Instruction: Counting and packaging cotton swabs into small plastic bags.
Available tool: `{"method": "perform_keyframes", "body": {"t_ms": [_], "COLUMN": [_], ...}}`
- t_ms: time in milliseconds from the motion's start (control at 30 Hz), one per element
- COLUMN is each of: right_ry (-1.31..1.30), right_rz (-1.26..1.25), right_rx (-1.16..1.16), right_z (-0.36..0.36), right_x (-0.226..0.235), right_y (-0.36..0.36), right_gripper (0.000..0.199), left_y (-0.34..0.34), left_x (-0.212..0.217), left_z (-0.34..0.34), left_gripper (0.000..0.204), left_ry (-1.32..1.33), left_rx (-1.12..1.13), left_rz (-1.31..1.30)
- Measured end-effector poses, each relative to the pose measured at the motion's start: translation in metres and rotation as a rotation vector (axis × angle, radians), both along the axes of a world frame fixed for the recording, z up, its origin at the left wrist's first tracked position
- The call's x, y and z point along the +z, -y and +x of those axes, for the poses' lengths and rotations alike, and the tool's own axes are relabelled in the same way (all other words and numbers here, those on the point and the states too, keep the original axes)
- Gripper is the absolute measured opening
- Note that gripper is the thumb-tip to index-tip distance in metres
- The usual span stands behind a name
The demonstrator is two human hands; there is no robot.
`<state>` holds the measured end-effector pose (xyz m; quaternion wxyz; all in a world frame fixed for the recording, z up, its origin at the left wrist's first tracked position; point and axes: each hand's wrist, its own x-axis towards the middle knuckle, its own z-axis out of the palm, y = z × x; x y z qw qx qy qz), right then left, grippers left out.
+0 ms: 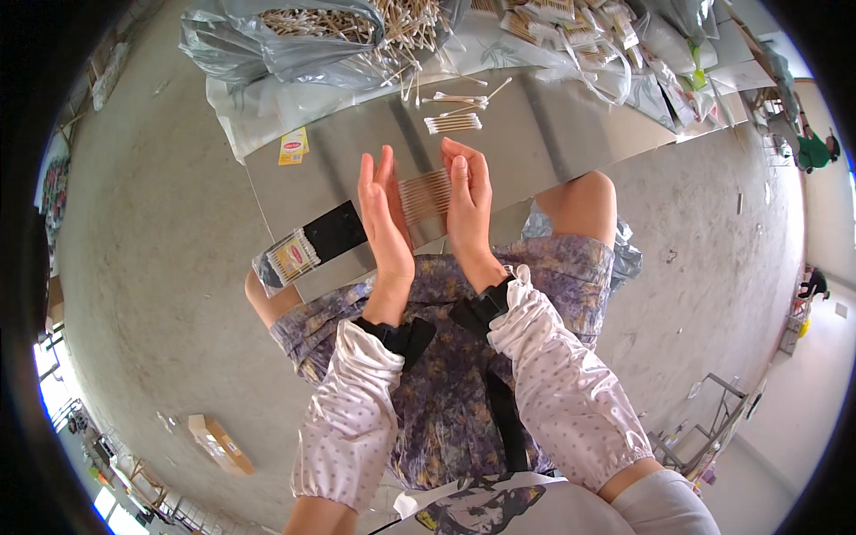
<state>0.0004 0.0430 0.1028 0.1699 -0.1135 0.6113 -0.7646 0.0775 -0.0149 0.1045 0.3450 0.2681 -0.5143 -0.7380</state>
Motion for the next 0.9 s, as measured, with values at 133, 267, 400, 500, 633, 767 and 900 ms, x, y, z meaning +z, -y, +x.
{"method": "perform_keyframes", "body": {"t_ms": [133, 267, 400, 500, 633, 767, 900], "right_ry": [-0.005, -0.396, -0.943, -1.124, -1.173, -1.159, -1.13], "right_rz": [0.016, 0.296, 0.723, 0.875, 0.902, 0.868, 0.869], "right_rx": [0.078, 0.087, 0.176, 0.253, 0.248, 0.243, 0.302], "right_z": [0.001, -0.001, -0.005, -0.01, -0.01, -0.009, -0.01], "right_x": [0.001, 0.005, 0.001, -0.009, -0.014, -0.016, -0.014], "right_y": [-0.001, 0.006, 0.022, 0.026, 0.029, 0.029, 0.026], "right_gripper": [0.026, 0.027, 0.039, 0.045, 0.048, 0.039, 0.047], "left_y": [-0.007, -0.009, -0.014, -0.022, -0.026, -0.027, -0.021], "left_x": [0.002, 0.011, 0.016, 0.018, 0.025, 0.026, 0.026], "left_z": [0.014, 0.026, 0.034, 0.046, 0.056, 0.053, 0.049], "left_gripper": [0.068, 0.068, 0.062, 0.046, 0.035, 0.041, 0.042], "left_ry": [-0.043, -0.07, -0.039, -0.027, 0.001, 0.004, -0.062], "left_rx": [0.088, 0.222, 0.36, 0.4, 0.225, 0.238, 0.231], "left_rz": [0.036, 0.031, 0.016, 0.099, 0.316, 0.406, 0.431]}}
